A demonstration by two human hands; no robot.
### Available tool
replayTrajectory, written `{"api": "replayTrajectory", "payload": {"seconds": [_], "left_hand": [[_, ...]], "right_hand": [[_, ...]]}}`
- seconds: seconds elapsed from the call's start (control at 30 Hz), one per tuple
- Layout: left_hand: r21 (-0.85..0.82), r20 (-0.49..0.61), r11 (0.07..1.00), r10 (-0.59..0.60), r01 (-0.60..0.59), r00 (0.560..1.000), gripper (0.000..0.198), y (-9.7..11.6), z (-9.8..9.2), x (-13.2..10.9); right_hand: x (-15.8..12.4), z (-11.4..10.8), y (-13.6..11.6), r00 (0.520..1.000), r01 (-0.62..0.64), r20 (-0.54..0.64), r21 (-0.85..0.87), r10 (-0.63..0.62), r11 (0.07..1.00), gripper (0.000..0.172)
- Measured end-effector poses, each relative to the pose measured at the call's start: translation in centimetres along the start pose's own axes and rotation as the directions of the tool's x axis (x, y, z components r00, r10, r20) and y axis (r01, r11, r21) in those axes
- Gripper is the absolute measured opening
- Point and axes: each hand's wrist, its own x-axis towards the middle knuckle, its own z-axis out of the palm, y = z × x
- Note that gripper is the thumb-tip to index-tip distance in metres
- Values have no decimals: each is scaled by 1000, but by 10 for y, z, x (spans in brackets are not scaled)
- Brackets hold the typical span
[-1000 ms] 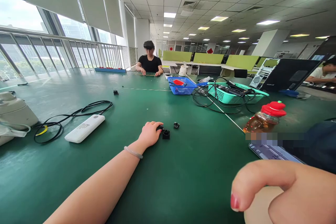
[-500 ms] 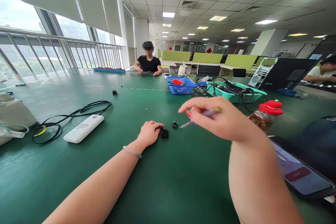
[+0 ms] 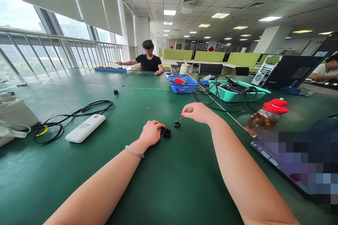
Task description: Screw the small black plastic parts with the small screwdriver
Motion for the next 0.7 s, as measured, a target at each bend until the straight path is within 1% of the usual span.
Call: {"api": "replayTrajectory", "payload": {"seconds": [0.23, 0.33, 0.5, 0.53, 0.6, 0.7], "left_hand": [[20, -9, 1000, 5, -5, 1000, 33, 5, -3, -3], [42, -23, 999, -12, 13, 1000, 34, 7, -5, -4], [114, -57, 993, -35, 41, 998, 36, 11, -7, -6], [126, -64, 991, -42, 50, 997, 37, 11, -7, -6], [144, -81, 987, -54, 65, 995, 40, 11, -7, -5], [130, -95, 990, -47, 59, 994, 45, 9, -6, -4]], "right_hand": [[7, 12, 5, 998, -9, 66, 1, 9, 1000, 21], [5, 11, 3, 996, -5, 93, 11, 4, 1000, 23], [-1, 5, -3, 987, 29, 157, 68, -40, 997, 29], [-1, 4, -4, 987, 30, 153, 67, -40, 997, 30], [-1, 5, -3, 994, 27, 105, 33, -30, 999, 31], [2, 7, -2, 999, 17, 39, -20, -17, 1000, 28]]}}
